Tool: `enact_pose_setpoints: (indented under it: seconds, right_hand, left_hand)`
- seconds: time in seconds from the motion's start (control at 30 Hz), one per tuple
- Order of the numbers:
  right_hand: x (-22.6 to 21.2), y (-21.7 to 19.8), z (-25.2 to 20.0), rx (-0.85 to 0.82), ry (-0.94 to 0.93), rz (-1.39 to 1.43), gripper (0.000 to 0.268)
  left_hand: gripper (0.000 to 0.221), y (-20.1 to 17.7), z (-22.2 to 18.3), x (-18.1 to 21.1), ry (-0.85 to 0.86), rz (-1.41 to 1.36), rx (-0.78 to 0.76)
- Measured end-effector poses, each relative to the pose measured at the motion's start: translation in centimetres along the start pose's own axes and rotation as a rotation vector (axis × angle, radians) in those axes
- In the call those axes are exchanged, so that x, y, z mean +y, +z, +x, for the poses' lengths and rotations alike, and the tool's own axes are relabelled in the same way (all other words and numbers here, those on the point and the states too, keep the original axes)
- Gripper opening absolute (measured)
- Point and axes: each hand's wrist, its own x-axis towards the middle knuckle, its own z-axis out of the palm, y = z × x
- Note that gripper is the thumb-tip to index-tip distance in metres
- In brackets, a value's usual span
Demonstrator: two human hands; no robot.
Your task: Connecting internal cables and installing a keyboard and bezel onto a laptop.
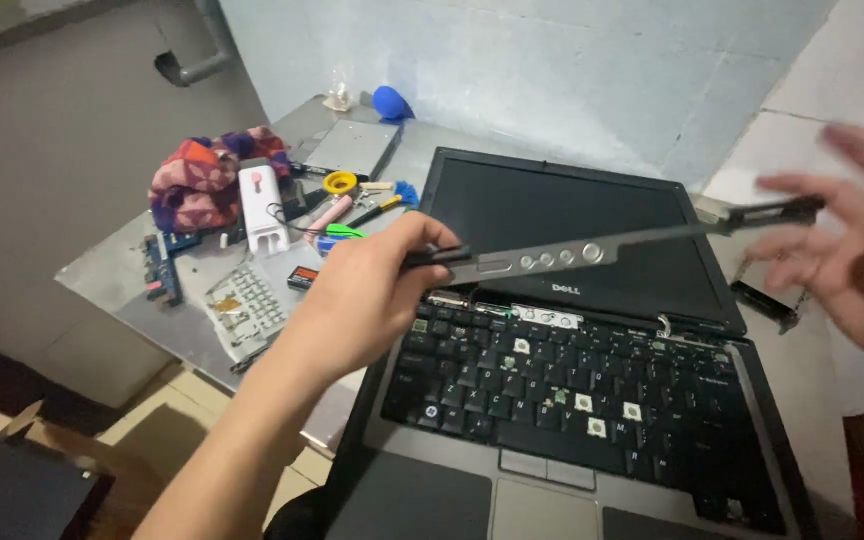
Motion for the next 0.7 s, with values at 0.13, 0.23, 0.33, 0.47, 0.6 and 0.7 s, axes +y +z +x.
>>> enact_pose_setpoints:
  seconds: [0.13,0.23,0.33,0.47,0.6,0.7]
  right_hand:
    - [0.7,1.3,-2.2,0.134,0.174,-0.255,0.040]
    - [1.3,0.9,-2.8,0.087,0.292,-0.427,0.046]
    - [2.1,0.3,-3.9,0.026,0.360,-0.677,0.029]
    - [4.4,-0.5,-4.5,-0.082,0.371,-0.765,0.031]
    - [6.5,-1.3,-4.2,-0.196,-0.159,-0.744,0.027]
    - [7.0,-1.9,-4.0,-0.221,-0.197,-0.766,0.030]
  left_hand:
    - [0.020,1.0,2.0,-1.3,-0.054,0.001,-0.083]
    - [0.021,2.5,4.0,-3.7,0.075,0.001,-0.061]
    - [0.021,3.0,5.0,-4.5,-0.127,0.057,-0.083]
    - [0.026,2.8,5.6,-3.7,-0.277,0.099,-0.093]
    - [0.031,2.7,6.1,-3.2,-0.317,0.179,-0.090]
    - [0.027,3.0,6.4,-3.6,-0.286,0.162,-0.118]
